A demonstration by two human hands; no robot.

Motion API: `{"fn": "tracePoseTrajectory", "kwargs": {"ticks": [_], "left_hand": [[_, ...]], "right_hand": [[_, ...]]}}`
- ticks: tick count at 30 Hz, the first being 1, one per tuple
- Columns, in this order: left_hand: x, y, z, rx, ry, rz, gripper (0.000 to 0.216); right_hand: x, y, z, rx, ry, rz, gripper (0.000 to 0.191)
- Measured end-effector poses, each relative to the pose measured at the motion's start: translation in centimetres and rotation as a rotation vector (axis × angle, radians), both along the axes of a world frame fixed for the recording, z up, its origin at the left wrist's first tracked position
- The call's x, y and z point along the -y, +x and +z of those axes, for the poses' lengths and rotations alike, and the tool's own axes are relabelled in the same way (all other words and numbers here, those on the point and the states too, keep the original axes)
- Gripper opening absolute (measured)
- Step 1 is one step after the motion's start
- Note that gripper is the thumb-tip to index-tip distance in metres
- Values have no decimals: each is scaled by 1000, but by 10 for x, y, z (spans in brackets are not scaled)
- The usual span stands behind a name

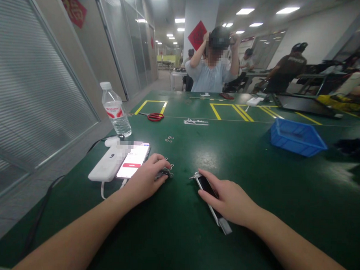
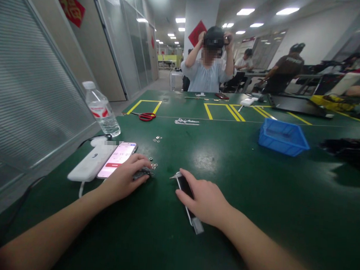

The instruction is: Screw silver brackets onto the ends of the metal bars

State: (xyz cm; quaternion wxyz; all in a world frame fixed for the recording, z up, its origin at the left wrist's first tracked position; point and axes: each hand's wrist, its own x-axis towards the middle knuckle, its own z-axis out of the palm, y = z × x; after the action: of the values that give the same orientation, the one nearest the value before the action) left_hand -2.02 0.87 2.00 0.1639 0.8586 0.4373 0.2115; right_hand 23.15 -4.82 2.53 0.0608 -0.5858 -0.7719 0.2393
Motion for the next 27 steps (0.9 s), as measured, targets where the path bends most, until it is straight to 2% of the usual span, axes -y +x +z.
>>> {"fn": "tracePoseTrajectory", "kwargs": {"ticks": [9, 14, 20, 23, 27], "left_hand": [[2, -2, 11, -160, -38, -37, 3], [4, -2, 15, -233, -17, -24, 22], [1, -3, 9, -286, 59, 45, 8], [0, -1, 2, -249, 110, 50, 18], [2, 4, -7, -191, 130, -9, 30]], "right_hand": [[2, 0, -1, -5, 0, -22, 62], [1, 0, -1, -4, -9, -25, 63], [0, 0, -2, 9, -16, -23, 63], [1, -1, -3, 17, -7, -26, 63], [1, -1, -4, 25, 13, -25, 62]]}}
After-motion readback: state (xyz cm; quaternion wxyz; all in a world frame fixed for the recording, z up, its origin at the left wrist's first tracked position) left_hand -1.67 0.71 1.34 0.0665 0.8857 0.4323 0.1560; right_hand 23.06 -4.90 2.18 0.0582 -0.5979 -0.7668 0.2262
